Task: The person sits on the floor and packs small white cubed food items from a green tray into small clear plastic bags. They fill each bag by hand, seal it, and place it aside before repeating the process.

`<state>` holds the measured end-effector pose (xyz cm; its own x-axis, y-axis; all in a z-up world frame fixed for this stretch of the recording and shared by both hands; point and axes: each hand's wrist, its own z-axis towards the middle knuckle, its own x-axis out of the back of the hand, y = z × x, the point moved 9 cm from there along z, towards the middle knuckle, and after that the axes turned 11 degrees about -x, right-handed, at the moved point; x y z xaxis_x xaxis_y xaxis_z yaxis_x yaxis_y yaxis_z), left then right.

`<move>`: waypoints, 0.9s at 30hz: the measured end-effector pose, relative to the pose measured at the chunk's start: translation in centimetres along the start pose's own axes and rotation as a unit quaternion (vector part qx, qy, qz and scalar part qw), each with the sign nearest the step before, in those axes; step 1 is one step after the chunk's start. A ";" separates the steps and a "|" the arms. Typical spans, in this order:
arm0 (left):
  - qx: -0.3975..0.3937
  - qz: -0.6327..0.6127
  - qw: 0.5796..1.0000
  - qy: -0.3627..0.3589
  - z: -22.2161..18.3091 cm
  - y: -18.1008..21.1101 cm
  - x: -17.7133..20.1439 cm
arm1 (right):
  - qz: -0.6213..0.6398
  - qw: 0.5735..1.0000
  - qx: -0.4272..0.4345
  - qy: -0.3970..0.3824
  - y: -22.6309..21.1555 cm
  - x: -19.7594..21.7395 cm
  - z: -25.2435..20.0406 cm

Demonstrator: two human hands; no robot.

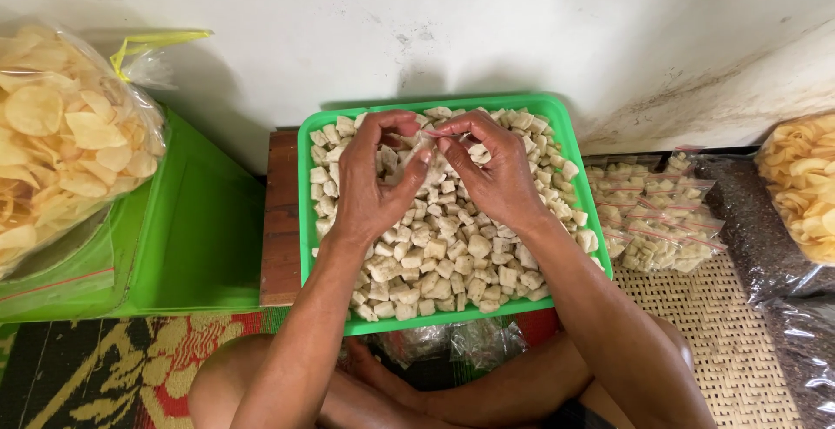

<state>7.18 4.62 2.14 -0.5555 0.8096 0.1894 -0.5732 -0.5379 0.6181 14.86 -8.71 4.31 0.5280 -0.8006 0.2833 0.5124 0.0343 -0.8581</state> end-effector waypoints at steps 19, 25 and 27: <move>-0.016 0.116 0.991 0.059 0.5 1.1 1.9 | -0.003 0.997 0.043 0.066 1.5 1.1 -0.2; -0.023 0.176 0.984 0.011 0.1 2.5 1.1 | -0.089 0.994 0.046 0.053 -0.6 4.3 -0.7; -0.061 0.181 0.981 0.013 -0.4 2.3 1.2 | -0.102 0.990 0.067 0.073 -0.9 6.3 -1.2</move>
<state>4.95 4.27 3.55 -0.7504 0.5542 0.3602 -0.4016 -0.8151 0.4176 16.89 -14.55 6.38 0.3062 -0.8767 0.3709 0.6888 -0.0649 -0.7220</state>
